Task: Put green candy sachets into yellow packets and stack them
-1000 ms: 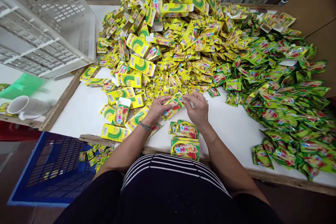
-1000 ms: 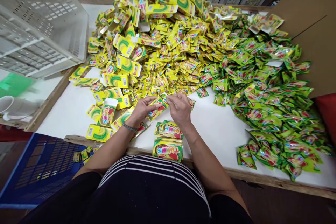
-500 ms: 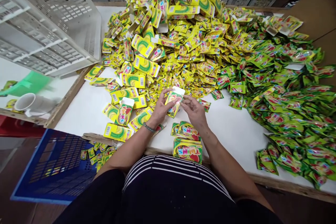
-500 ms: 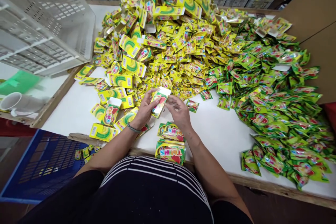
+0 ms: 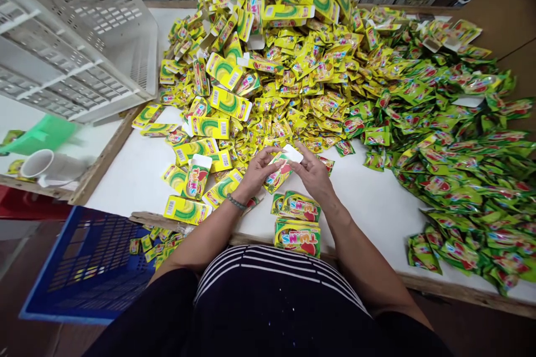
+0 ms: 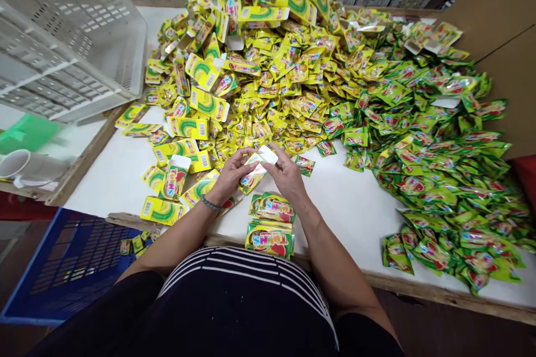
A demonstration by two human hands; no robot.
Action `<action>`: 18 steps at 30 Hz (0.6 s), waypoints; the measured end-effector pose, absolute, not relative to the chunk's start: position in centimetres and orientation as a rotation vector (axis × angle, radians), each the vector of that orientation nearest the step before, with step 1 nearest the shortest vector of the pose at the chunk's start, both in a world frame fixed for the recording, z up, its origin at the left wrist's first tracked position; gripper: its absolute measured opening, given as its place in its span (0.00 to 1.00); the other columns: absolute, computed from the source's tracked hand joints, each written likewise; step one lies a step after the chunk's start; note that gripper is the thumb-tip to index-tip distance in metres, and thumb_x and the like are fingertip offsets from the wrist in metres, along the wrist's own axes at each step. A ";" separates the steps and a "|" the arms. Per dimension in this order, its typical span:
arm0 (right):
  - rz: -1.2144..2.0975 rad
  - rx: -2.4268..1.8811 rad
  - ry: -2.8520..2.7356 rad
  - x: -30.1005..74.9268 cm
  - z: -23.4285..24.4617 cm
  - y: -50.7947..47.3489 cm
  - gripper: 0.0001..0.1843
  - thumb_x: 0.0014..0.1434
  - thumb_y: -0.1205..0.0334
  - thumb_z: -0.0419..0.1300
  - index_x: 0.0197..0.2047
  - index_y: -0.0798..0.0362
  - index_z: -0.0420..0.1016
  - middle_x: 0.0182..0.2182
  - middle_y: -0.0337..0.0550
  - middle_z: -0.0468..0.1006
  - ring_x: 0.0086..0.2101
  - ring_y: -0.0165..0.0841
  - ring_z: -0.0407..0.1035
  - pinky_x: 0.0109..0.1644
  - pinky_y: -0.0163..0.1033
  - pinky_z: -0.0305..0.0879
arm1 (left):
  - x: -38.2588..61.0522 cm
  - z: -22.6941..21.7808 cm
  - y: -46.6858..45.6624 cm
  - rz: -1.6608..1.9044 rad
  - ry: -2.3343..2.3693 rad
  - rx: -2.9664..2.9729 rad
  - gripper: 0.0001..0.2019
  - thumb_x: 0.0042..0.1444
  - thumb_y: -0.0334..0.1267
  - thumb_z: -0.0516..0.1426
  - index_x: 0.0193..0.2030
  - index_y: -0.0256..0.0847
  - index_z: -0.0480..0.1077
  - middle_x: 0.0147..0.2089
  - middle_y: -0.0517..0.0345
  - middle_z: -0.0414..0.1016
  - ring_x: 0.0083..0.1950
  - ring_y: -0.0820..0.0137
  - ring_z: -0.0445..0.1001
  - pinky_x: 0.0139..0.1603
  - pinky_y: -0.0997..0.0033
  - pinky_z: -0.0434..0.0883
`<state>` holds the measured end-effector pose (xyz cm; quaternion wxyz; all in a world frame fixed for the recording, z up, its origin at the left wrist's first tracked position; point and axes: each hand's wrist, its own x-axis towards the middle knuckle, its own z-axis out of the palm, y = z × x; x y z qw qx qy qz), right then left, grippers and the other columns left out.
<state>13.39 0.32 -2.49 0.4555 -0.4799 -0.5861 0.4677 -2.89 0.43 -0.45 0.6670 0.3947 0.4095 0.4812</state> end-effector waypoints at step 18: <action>0.904 -1.168 -1.540 12.8 -1.6 -0.5 0.18 0.52 0.53 0.69 0.47 0.46 0.81 0.45 0.45 0.83 0.48 0.42 0.75 0.57 0.51 0.70 | -3.3 -0.3 0.3 1.163 0.989 0.915 0.24 0.45 0.47 0.69 0.44 0.44 0.64 0.21 0.71 0.64 0.21 0.79 0.59 0.25 0.77 0.54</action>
